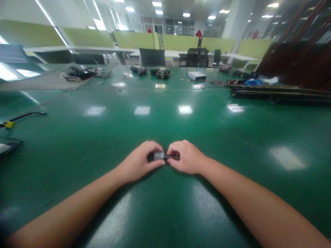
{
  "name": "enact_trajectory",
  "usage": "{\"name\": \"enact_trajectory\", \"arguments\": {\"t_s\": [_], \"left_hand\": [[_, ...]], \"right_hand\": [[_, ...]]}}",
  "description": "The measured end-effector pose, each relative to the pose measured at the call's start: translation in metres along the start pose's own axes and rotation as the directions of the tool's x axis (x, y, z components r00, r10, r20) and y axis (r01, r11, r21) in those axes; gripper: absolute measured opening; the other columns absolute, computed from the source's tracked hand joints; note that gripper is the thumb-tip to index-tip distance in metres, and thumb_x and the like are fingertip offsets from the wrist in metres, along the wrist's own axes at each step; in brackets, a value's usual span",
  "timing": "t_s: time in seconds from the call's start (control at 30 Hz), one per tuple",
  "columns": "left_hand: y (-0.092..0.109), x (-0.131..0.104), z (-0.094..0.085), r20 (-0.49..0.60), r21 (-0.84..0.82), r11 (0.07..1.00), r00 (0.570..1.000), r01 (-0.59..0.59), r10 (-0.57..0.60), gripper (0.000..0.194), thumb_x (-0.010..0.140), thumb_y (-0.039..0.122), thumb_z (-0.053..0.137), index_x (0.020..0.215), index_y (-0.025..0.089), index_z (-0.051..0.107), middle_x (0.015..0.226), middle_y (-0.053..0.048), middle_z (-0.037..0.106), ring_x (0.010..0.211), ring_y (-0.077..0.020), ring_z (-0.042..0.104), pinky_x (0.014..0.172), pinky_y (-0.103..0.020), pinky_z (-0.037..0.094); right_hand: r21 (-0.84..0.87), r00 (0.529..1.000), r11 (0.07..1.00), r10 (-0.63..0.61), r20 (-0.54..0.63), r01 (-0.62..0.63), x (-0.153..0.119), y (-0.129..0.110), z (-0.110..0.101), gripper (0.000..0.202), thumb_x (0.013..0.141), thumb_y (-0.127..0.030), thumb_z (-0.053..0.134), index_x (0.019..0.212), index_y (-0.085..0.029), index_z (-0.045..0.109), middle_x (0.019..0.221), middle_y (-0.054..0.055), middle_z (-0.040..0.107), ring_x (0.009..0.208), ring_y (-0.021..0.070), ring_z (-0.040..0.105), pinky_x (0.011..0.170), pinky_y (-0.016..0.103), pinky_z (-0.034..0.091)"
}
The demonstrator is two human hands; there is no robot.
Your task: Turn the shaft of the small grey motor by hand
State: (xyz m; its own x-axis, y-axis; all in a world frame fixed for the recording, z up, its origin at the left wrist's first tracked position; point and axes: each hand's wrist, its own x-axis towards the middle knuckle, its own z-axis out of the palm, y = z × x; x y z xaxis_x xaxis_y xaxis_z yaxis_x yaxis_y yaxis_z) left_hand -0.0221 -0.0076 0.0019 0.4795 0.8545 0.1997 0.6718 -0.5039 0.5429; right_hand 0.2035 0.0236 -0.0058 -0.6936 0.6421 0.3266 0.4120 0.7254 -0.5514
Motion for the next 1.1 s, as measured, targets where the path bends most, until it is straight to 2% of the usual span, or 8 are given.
{"name": "enact_trajectory", "arguments": {"t_s": [0.6,1.1], "left_hand": [[0.0017,-0.0001,-0.0034,0.008,0.005,1.000,1.000,0.003,-0.003,0.024,0.084,0.037,0.073,0.100,0.022,0.063,0.096,-0.003,0.065,0.089,-0.0224,0.057,0.080,-0.036,0.046],[0.0001,0.0020,-0.0067,0.012,0.001,1.000,1.000,-0.006,0.006,0.023,0.084,0.035,0.073,0.100,0.022,0.062,0.096,-0.003,0.066,0.090,-0.0226,0.058,0.080,-0.036,0.046]], "right_hand": [[0.027,1.000,0.999,0.018,0.001,-0.018,0.0005,-0.0016,-0.0022,0.007,0.076,-0.014,0.069,0.081,-0.018,0.065,0.073,-0.001,0.065,0.065,0.0120,0.057,0.065,0.025,0.041],[0.006,0.999,0.999,0.048,-0.005,-0.048,0.0050,0.0010,-0.0008,0.009,0.078,-0.020,0.073,0.079,-0.019,0.064,0.073,-0.002,0.066,0.067,0.0121,0.057,0.068,0.026,0.039]]}}
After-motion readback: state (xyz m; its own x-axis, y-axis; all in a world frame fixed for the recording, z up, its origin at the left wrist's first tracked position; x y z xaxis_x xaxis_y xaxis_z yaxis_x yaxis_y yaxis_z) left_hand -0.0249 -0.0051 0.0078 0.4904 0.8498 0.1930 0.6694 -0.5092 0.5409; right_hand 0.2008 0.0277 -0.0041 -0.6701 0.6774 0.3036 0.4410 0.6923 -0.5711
